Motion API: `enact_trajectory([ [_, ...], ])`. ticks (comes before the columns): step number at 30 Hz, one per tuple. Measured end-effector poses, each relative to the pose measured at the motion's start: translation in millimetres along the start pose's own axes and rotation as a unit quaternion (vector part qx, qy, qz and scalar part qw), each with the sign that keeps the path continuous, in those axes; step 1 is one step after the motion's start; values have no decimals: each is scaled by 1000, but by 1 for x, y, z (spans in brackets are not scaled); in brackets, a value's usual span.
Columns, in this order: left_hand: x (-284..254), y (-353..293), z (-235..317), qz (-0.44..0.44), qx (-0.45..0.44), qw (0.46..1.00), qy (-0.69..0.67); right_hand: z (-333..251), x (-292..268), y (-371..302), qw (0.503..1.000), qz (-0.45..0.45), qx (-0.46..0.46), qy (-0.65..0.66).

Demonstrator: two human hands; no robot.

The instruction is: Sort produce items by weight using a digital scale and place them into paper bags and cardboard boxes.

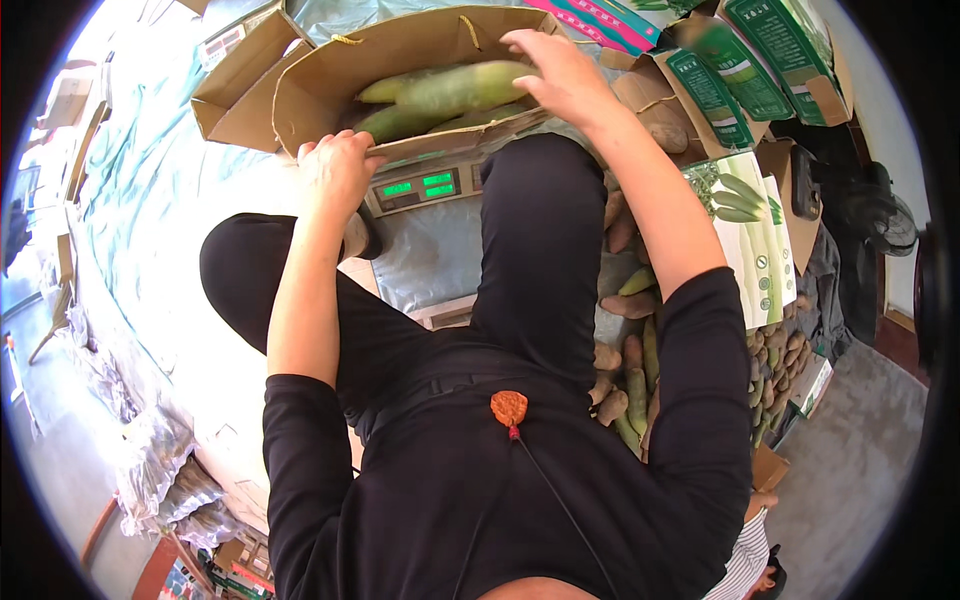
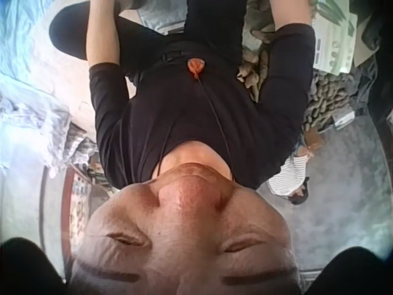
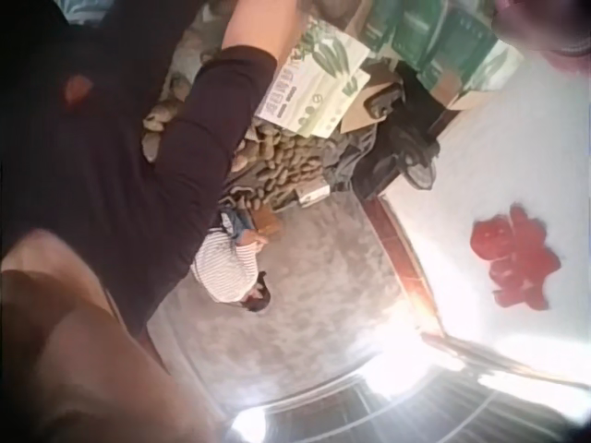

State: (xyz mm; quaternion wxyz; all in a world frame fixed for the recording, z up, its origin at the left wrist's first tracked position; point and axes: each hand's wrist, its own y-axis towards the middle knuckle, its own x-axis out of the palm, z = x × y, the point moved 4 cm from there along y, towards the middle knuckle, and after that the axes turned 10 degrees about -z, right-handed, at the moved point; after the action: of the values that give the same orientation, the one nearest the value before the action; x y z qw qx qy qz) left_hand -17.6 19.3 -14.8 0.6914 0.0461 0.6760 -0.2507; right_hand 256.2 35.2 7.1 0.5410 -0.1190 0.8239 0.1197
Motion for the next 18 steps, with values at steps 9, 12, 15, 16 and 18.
enact_trajectory([
  [9,-16,-4,-2,90,45,986,-134,90,2,-130,936,140,221,234],
  [12,-16,-1,-8,146,43,976,-159,109,28,-175,916,134,263,272],
  [15,-21,-3,-10,194,34,966,-170,116,49,-195,879,99,311,349],
  [16,-23,-4,-11,210,25,960,-182,117,49,-195,878,99,310,350],
  [18,-26,-4,-13,216,17,957,-193,118,46,-187,865,106,301,387],
])
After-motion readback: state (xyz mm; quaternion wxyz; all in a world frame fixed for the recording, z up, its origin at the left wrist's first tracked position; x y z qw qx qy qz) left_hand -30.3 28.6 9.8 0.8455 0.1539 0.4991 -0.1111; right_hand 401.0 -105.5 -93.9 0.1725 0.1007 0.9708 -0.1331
